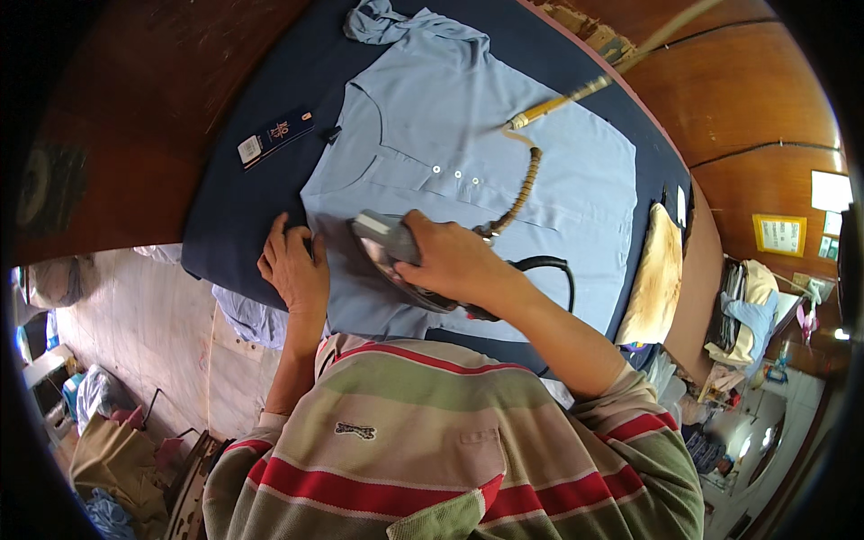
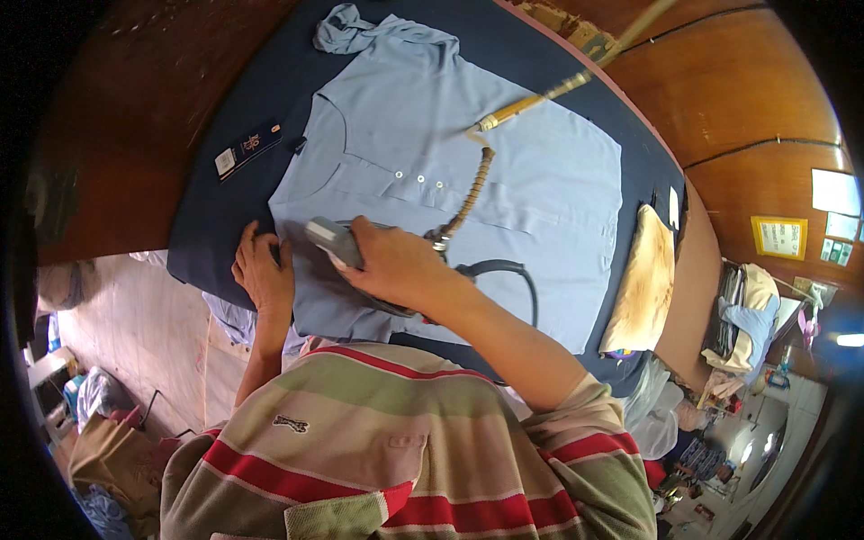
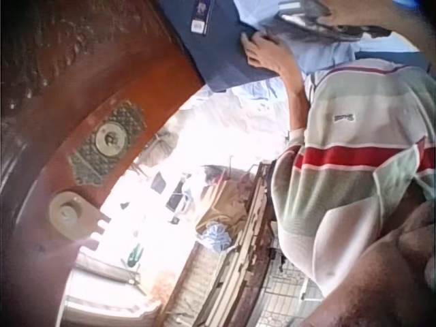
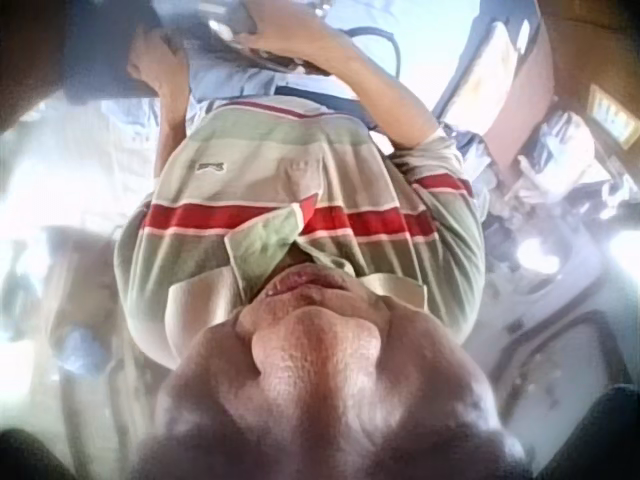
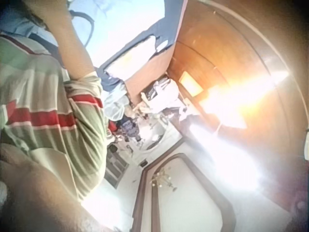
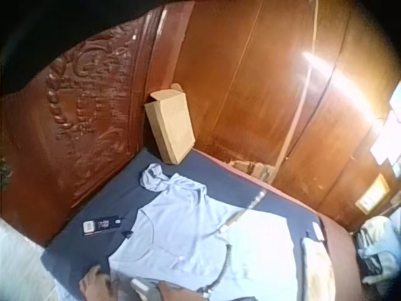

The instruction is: The person irons a light blue shirt on a padded table, smooths the fabric by hand, and fastens the buttons before folding it and placing it on a stack of finished garments.

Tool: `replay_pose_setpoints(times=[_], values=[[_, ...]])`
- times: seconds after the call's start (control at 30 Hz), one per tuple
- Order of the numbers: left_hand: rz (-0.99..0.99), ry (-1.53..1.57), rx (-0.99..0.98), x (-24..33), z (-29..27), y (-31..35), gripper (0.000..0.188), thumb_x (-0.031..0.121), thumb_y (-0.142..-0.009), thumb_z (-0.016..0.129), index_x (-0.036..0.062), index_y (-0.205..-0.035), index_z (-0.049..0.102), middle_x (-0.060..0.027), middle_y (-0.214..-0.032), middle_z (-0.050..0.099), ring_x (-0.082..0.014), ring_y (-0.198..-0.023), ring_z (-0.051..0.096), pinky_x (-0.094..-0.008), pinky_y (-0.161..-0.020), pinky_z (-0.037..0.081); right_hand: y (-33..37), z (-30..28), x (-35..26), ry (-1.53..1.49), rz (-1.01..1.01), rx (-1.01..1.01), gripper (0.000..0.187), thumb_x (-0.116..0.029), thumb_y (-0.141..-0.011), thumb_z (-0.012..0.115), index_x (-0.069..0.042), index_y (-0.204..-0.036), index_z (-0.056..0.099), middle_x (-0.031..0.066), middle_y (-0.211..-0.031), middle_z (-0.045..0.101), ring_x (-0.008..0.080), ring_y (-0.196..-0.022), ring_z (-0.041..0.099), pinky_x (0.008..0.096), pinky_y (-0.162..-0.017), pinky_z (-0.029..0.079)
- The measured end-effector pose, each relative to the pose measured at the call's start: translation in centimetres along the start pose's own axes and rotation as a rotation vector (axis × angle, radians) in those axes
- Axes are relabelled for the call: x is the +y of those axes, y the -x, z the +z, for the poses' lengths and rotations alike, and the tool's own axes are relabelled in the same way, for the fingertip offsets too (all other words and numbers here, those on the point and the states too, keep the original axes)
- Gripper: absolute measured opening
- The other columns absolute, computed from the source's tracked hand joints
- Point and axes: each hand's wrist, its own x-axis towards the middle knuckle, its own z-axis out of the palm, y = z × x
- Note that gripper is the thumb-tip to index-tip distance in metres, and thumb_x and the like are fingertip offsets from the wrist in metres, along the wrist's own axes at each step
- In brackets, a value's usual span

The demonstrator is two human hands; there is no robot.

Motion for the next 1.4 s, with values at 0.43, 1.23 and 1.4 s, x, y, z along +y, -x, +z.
replay_pose_setpoints(times=[0.43,1.23,1.4], values=[[0.872,-0.082,-0.230,8.2,6.1,-10.7,0.048,0.034,-0.094,0.045,0.0168,-0.138,0.040,-0.0021,-0.145,0.035,-0.0212,-0.136,0.028,-0.0452,-0.105,0.024,1.3,-6.1,7.4,0.070,0.314,0.240,0.052,-0.053,-0.078,0.062,-0.001,-0.083,0.059,0.0214,-0.064,0.061,0.0389,-0.064,0.063,0.0439,-0.062,0.049],[0.855,-0.063,-0.433,7.9,5.8,-11.5,0.051,0.034,-0.097,0.036,0.0168,-0.144,0.028,-0.0026,-0.151,0.023,-0.0205,-0.141,0.016,-0.0452,-0.110,0.014,3.3,-4.3,8.1,-0.167,0.383,0.242,0.042,-0.038,-0.082,0.062,0.002,-0.090,0.052,0.0246,-0.071,0.061,0.0419,-0.070,0.062,0.0457,-0.065,0.047],[0.793,0.077,-0.493,8.3,5.3,-12.3,0.051,0.035,-0.097,0.035,0.0164,-0.144,0.029,-0.0038,-0.151,0.024,-0.0216,-0.140,0.018,-0.0457,-0.110,0.014,2.9,-4.1,6.0,-0.103,0.291,0.216,0.043,-0.036,-0.083,0.061,0.003,-0.095,0.049,0.0264,-0.071,0.060,0.0434,-0.071,0.061,0.0470,-0.065,0.047]])
